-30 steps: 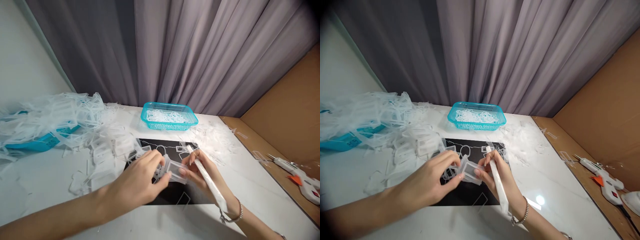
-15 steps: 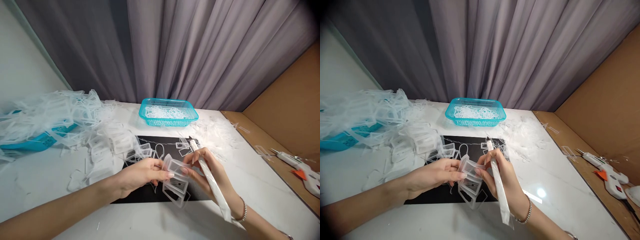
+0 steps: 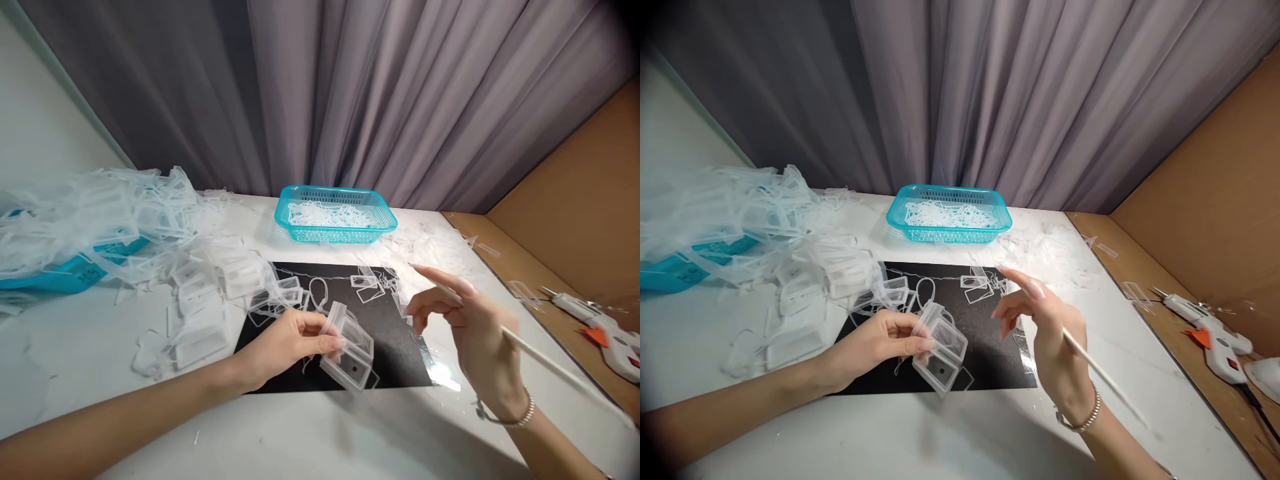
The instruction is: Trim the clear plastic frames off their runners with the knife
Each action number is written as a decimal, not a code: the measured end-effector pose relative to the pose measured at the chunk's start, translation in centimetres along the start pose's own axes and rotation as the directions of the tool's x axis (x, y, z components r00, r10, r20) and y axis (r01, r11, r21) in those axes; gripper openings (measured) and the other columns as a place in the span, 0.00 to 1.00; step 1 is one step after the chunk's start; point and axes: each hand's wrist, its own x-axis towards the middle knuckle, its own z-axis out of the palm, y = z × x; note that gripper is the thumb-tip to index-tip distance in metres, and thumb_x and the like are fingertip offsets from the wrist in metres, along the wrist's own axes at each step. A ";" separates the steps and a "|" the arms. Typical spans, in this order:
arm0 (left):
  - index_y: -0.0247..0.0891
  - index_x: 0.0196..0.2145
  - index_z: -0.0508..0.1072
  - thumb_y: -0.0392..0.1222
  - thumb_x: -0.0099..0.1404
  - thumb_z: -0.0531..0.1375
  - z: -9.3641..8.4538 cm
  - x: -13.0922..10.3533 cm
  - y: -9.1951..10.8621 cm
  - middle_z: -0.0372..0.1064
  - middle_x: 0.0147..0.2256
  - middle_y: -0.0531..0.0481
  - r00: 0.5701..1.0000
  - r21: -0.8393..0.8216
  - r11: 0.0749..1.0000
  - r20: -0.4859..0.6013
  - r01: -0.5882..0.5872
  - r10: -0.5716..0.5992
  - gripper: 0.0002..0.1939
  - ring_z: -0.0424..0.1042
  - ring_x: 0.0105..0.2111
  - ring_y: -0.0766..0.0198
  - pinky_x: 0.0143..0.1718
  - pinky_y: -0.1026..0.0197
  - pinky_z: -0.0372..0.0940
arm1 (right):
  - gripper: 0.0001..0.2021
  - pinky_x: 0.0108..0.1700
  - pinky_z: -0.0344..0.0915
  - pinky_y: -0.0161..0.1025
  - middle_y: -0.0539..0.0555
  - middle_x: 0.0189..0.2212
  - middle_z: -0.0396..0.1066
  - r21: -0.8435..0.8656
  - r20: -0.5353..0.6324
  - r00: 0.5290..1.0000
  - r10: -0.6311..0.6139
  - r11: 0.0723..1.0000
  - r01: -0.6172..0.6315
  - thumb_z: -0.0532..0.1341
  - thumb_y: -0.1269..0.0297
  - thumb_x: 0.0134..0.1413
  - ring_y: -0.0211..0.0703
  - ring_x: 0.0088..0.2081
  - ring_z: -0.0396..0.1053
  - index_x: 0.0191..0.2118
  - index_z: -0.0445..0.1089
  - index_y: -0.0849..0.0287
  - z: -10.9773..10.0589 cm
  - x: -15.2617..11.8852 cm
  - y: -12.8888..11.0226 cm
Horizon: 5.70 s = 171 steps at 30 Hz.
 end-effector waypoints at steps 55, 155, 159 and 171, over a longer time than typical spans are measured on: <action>0.37 0.26 0.74 0.47 0.59 0.58 0.5 0.5 -0.9 0.71 0.27 0.53 0.999 0.073 0.997 -0.042 0.000 0.003 0.12 0.66 0.31 0.64 0.35 0.63 0.58 | 0.09 0.39 0.63 0.40 0.51 0.30 0.72 -0.008 0.466 0.812 0.352 0.919 -0.394 0.60 0.65 0.53 0.45 0.41 0.69 0.24 0.63 0.57 2.5 -0.2 0.5; 0.37 0.19 0.70 0.42 0.66 0.47 1.8 0.2 -1.2 0.73 0.19 0.53 0.986 0.038 0.999 -0.167 0.027 -0.021 0.21 0.71 0.25 0.63 0.35 0.62 0.62 | 0.11 0.24 0.54 0.33 0.49 0.23 0.63 -0.406 0.445 0.896 0.008 0.893 0.193 0.45 0.71 0.62 0.36 0.22 0.55 0.32 0.62 0.57 3.9 -3.0 -0.3; 0.37 0.20 0.70 0.40 0.65 0.48 1.8 0.1 -1.3 0.73 0.19 0.53 0.983 0.020 1.000 -0.181 0.014 -0.011 0.20 0.70 0.25 0.63 0.36 0.62 0.61 | 0.09 0.24 0.54 0.34 0.49 0.23 0.64 -0.460 0.389 0.921 0.011 0.868 0.184 0.48 0.70 0.62 0.36 0.22 0.54 0.32 0.62 0.57 3.3 -2.7 0.0; 0.38 0.26 0.70 0.47 0.66 0.49 1.3 -0.5 -0.6 0.74 0.23 0.54 0.918 0.123 0.989 -0.379 -0.079 0.120 0.17 0.70 0.29 0.62 0.39 0.61 0.60 | 0.12 0.18 0.50 0.34 0.48 0.19 0.61 -0.569 0.240 0.971 -0.017 0.808 0.154 0.49 0.63 0.61 0.36 0.18 0.54 0.27 0.60 0.56 0.0 -0.7 0.8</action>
